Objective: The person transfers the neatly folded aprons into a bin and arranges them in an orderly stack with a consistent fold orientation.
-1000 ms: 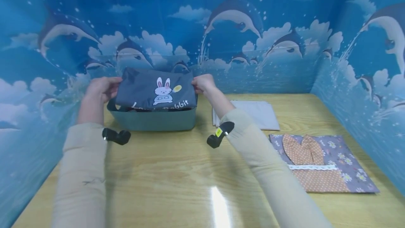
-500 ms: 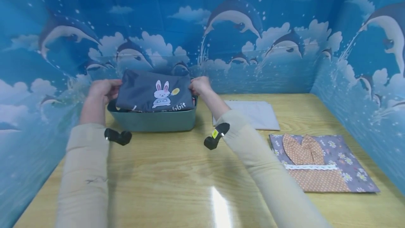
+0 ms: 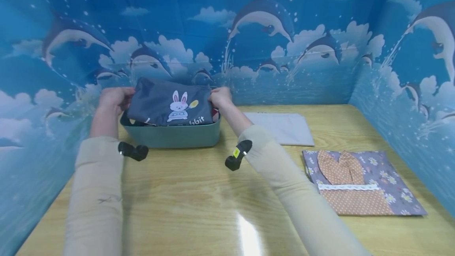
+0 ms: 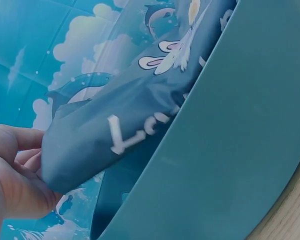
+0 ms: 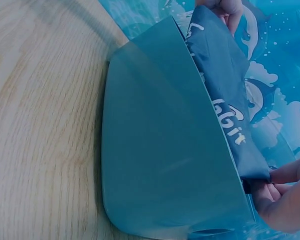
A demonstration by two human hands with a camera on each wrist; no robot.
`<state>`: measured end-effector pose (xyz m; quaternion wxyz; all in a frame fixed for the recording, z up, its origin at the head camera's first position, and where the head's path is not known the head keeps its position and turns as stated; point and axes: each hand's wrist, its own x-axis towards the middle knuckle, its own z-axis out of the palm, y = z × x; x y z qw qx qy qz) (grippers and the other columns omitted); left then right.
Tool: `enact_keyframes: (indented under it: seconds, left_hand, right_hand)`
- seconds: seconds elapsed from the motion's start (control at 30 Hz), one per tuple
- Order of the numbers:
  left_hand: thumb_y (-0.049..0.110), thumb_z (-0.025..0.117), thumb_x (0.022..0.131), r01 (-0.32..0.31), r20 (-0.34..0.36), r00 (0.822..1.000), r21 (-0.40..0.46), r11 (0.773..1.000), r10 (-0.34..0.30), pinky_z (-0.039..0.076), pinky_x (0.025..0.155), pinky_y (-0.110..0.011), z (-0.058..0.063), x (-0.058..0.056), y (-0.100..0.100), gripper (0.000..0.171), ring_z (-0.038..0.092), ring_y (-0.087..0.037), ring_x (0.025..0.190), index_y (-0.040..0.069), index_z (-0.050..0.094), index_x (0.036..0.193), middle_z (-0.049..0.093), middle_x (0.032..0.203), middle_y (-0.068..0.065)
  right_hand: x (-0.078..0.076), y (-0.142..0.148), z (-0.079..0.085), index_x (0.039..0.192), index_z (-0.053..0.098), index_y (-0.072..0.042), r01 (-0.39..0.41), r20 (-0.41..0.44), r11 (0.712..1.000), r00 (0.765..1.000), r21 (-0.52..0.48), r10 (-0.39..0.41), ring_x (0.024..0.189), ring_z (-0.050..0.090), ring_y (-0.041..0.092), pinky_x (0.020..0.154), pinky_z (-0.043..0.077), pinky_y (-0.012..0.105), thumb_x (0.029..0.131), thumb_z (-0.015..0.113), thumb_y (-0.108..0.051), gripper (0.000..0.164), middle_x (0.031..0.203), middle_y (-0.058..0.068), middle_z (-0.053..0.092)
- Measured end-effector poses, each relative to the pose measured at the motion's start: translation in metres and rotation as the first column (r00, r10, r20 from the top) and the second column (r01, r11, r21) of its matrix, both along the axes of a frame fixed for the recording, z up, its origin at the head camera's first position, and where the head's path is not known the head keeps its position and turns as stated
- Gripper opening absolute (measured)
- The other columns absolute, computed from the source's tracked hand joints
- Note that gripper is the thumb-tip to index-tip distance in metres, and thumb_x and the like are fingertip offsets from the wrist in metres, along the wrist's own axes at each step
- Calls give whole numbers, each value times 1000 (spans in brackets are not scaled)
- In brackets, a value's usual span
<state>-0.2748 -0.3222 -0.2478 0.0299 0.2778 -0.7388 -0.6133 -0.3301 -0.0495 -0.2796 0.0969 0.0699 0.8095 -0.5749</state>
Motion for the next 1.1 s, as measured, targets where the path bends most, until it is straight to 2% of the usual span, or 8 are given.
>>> enact_keyframes:
  seconds: [0.3,0.4,0.53,0.7,0.77,0.87,0.97,1.1]
  left_hand:
    - [21,51,96,4,-11,1000,2,1000,-4,49,61,-18,-4,2,4,39,58,-2,67,13,49,134,58,69,17]
    - [21,50,96,7,-4,1000,-3,1000,-7,50,64,-18,-5,2,4,39,59,-2,70,13,49,135,60,77,15]
    - [17,48,97,23,-18,1000,-49,999,-24,51,79,-23,-5,1,6,41,63,-9,90,8,44,137,62,116,-2]
    - [23,59,91,30,-45,998,-163,986,-38,51,83,-32,-30,-32,-19,47,60,-17,105,10,46,135,55,128,-8]
    - [29,60,90,52,-44,997,-259,964,-66,52,77,-31,-43,-47,-29,47,59,-18,105,11,50,132,56,126,-7]
    - [29,54,93,124,-12,990,-401,907,-141,49,86,-39,-36,-41,-15,45,52,-28,115,5,51,132,50,132,-16]
    - [27,51,95,219,57,974,-505,835,-221,45,90,-48,-4,-8,20,43,48,-36,116,-1,54,127,50,128,-23]
    - [35,50,95,294,89,947,-626,722,-309,45,79,-51,6,9,39,45,53,-38,98,-5,63,110,60,106,-24]
  right_hand:
    - [0,1,0,119,63,-8,5,-2,1000,1000,26,-5,109,54,17,79,50,27,87,56,1,34,123,5,58]
    - [2,3,0,96,69,-5,-10,-44,995,999,95,14,84,56,14,62,47,23,85,55,-1,18,99,4,63]
    - [6,5,2,54,45,-9,-52,-185,948,976,313,115,46,31,12,44,28,24,86,54,-9,34,54,-1,38]
    - [14,8,6,53,31,-13,-127,-271,879,923,459,275,39,21,10,41,22,24,93,49,-18,44,46,-3,24]
    - [17,9,6,55,33,-13,-156,-285,852,899,500,332,41,22,10,42,23,24,94,48,-18,42,49,-2,25]
    - [19,11,4,68,53,-9,-175,-294,804,869,568,397,50,40,11,51,38,23,95,46,-19,30,60,0,46]
    - [19,14,2,106,64,-6,-193,-291,769,848,609,443,81,58,15,77,49,29,96,46,-22,26,98,6,64]
    - [20,18,-1,123,58,-8,-188,-315,725,809,663,497,107,56,21,88,48,35,96,47,-24,33,121,7,59]
